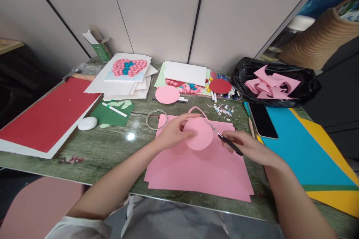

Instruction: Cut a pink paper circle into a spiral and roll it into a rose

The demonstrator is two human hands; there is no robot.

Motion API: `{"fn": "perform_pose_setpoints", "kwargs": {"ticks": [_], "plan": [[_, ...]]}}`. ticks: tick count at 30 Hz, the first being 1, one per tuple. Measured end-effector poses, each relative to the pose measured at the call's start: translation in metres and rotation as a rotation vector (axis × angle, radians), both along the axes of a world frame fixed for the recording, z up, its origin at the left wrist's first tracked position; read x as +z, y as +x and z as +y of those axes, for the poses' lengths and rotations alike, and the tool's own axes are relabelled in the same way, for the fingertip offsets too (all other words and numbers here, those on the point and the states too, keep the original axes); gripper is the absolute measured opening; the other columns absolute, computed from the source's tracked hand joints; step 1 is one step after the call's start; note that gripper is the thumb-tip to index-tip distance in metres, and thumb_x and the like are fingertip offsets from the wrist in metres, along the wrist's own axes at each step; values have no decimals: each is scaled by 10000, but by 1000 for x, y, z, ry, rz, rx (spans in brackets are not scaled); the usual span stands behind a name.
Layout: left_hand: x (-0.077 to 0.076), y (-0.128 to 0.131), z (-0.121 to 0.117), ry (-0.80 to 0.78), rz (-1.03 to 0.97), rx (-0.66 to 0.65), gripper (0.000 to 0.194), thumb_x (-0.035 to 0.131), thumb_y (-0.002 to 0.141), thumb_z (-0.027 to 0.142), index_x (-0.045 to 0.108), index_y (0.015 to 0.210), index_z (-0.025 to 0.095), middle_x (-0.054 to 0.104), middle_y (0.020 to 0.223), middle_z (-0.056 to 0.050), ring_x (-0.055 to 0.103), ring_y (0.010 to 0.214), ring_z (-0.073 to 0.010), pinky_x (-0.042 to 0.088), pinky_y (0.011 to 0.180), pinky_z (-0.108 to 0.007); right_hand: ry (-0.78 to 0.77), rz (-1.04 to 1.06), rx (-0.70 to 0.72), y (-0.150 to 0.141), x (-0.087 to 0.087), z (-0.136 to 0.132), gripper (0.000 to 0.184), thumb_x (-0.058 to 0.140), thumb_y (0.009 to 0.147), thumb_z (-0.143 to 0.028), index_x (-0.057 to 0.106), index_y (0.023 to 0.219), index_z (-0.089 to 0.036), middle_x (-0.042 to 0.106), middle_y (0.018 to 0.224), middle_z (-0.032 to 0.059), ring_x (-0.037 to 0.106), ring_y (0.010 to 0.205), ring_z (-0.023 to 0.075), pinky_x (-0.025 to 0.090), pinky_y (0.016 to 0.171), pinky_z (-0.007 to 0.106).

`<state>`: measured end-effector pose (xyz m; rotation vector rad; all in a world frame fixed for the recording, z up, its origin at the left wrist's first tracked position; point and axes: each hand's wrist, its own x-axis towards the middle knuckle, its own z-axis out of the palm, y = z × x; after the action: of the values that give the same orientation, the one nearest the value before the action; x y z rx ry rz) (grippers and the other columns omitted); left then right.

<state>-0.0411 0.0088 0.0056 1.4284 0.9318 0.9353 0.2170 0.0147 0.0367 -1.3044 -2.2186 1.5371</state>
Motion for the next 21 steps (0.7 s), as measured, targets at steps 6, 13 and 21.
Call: {"fn": "perform_pose_setpoints", "kwargs": {"ticks": [6,13,21], "plan": [[1,-1,0,17,24,-14,505,626,738,164,525,1227,240,530,1279,-81,584,935,-184,461,706,-257,34,-27,9,0,0,0,252,403,883,-305,416,655,-200,427,631,-36,418,623,127,315,598,262],[2,-1,-1,-14,47,-3,543,633,732,185,491,1252,246,565,1241,-98,600,886,-184,475,690,-278,62,-47,30,4,-1,1,284,410,893,-342,418,650,-196,437,632,-34,422,628,127,304,591,261],[2,-1,0,-18,46,16,548,631,735,192,478,1258,241,570,1239,-104,610,907,-200,490,720,-304,65,-53,45,7,0,2,276,412,889,-332,436,652,-194,448,623,-33,412,615,123,297,578,258]]}}
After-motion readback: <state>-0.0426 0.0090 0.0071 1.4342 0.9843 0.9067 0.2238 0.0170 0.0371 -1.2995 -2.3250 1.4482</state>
